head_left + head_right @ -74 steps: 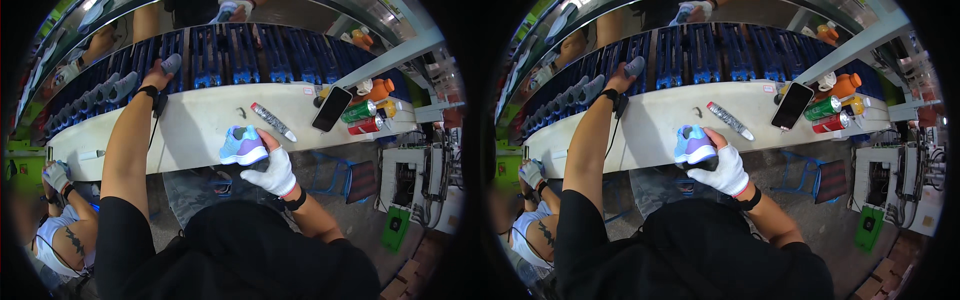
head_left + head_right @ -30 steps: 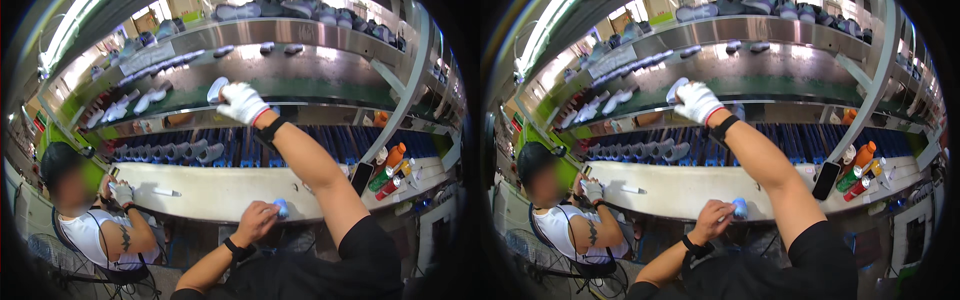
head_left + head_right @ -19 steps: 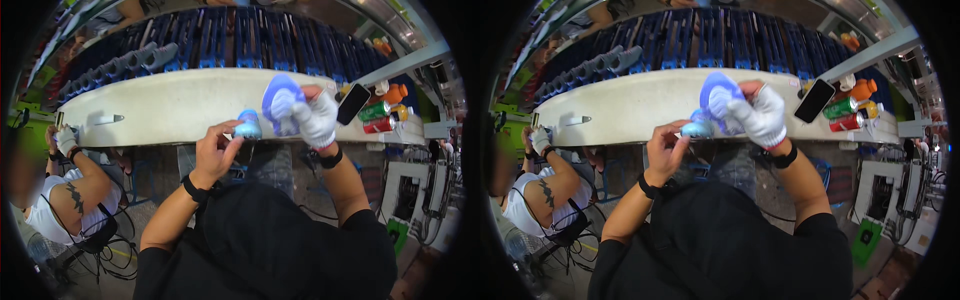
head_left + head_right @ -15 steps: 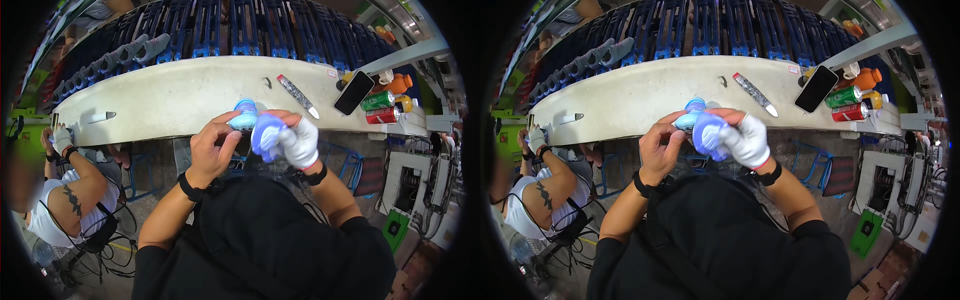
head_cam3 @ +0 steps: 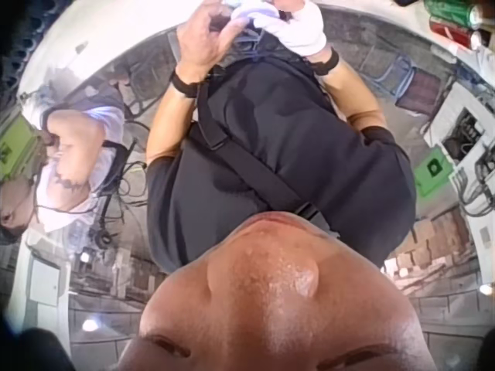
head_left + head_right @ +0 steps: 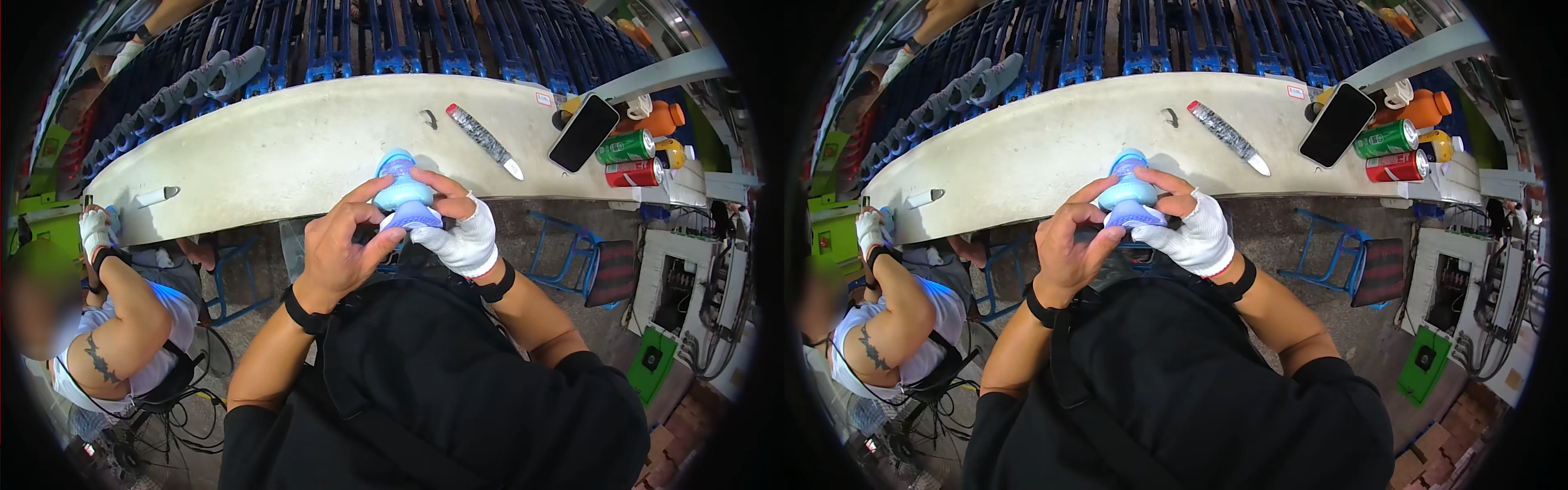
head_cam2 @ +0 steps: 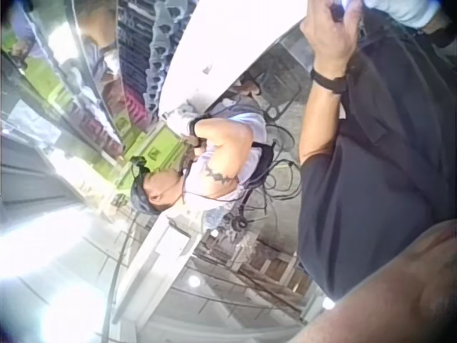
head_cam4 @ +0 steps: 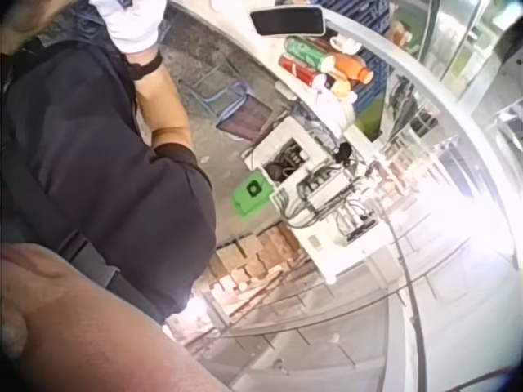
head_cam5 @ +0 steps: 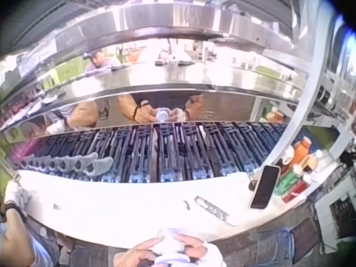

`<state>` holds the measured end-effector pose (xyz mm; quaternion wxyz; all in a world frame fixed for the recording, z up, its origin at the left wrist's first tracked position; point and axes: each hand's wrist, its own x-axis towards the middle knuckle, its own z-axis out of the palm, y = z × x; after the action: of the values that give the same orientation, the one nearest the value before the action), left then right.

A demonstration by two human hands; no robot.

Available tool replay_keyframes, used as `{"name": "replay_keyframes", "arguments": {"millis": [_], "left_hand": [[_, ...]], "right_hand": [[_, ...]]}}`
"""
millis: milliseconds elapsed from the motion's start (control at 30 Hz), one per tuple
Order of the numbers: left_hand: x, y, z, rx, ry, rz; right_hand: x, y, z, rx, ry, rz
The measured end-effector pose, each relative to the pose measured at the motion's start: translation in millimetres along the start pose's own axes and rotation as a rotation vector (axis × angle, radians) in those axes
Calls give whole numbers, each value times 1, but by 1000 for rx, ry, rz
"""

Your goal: Insert shoe components and check for quality on a conveyor assembly line.

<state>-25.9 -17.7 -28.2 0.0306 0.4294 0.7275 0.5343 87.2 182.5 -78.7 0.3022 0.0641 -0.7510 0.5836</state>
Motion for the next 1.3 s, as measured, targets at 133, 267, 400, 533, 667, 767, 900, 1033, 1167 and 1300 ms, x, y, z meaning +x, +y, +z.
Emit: {"name": "replay_keyframes", "arguments": {"millis": [133,267,400,533,667,767,900,1033,1167,1300], "left_hand": [[-1,-7,1,-17,16,93],[-1,-6,4,-71,15,55],[-1,-8,8,-55,64,59],[-3,-13,6,-49,73,80],[1,-21,5,-22,136,184],[6,-5,-13,201,-55,-2],[5,-14,-41,390,-131,260],[35,26,-65,557,-178,291],[37,18,-49,344,-353,-199],[24,-2,-58,301,-332,-257]], "right_hand": [[5,-1,-4,-18,-28,-14],[4,1,-3,-1,-6,-4],[4,1,-5,8,-7,39],[1,13,-4,5,-69,10],[10,23,13,-75,35,-115],[14,25,16,-216,6,-209],[16,22,22,-208,-12,-188],[25,7,30,-306,-30,-145],[18,-7,24,-431,-212,-10],[9,-4,11,-414,-207,179]]}}
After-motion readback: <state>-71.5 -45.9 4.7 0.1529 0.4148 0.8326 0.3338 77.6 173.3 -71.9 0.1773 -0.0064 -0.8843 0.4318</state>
